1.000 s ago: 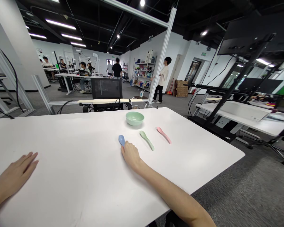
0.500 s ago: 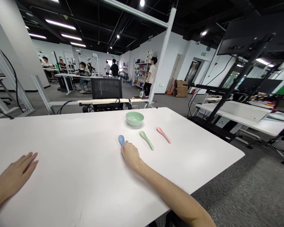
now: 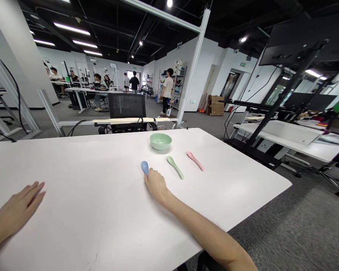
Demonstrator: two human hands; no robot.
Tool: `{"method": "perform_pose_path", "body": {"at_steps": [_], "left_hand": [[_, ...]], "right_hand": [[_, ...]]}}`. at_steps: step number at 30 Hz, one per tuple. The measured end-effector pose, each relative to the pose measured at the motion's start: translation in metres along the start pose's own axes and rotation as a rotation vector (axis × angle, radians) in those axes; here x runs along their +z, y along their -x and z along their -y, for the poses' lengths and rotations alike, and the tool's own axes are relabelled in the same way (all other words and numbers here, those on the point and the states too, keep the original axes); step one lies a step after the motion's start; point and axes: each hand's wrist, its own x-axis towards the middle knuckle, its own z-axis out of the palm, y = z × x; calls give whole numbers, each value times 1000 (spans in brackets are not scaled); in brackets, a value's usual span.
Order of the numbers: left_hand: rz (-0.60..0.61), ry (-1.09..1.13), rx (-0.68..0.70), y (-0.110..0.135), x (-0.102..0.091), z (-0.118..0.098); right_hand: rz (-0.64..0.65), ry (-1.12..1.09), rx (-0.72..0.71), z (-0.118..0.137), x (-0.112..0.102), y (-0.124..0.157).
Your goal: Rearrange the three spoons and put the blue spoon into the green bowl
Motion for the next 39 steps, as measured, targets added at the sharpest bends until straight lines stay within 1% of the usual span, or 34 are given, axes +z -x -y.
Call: {"method": "perform_pose_path", "body": {"at_steps": [4,7,10,11,13,15,17,19,21,23,26,29,32,36,37,39], "left_hand": [[-9,1,5,0,3,5],[-35,-1,17,0,5,7],[-67,-5,33,0,6,7],[-69,-9,34,0,6,7],[-64,-16,29,1,5,5],[-55,-12,27,1,5,4],[-52,-2,22,2,5,3],[-46,8,16,3,5,3],[-42,15,12,3,4,2],[-41,20,15,3,3,2],[-25,18,3,3,1,0],[-12,17,-3,2,0,0],[-71,32,18,3,4,2],[-180,92,46,7,6,3],[-203,98,61,8,4,3],[-255,77,126,10,-1,-3]], "right_hand": [[-28,-30,-1,-2,-3,-3],[-126,-74,29,-17,-16,-13],[-263,-96,107,-51,-38,-32],[-304,-86,161,-67,-45,-38],[-381,-67,223,-100,-57,-51],[-411,-58,282,-134,-62,-61],[-431,-53,309,-164,-62,-69],[-419,-75,372,-187,-58,-74],[-375,-129,450,-204,-51,-78],[-330,-196,498,-215,-44,-83],[-312,-255,506,-225,-35,-89],[-339,-269,531,-228,-29,-94],[-364,-294,565,-227,-28,-93],[-374,-376,553,-215,-39,-83],[-383,-401,530,-209,-43,-79],[-388,-457,441,-192,-49,-72]]}}
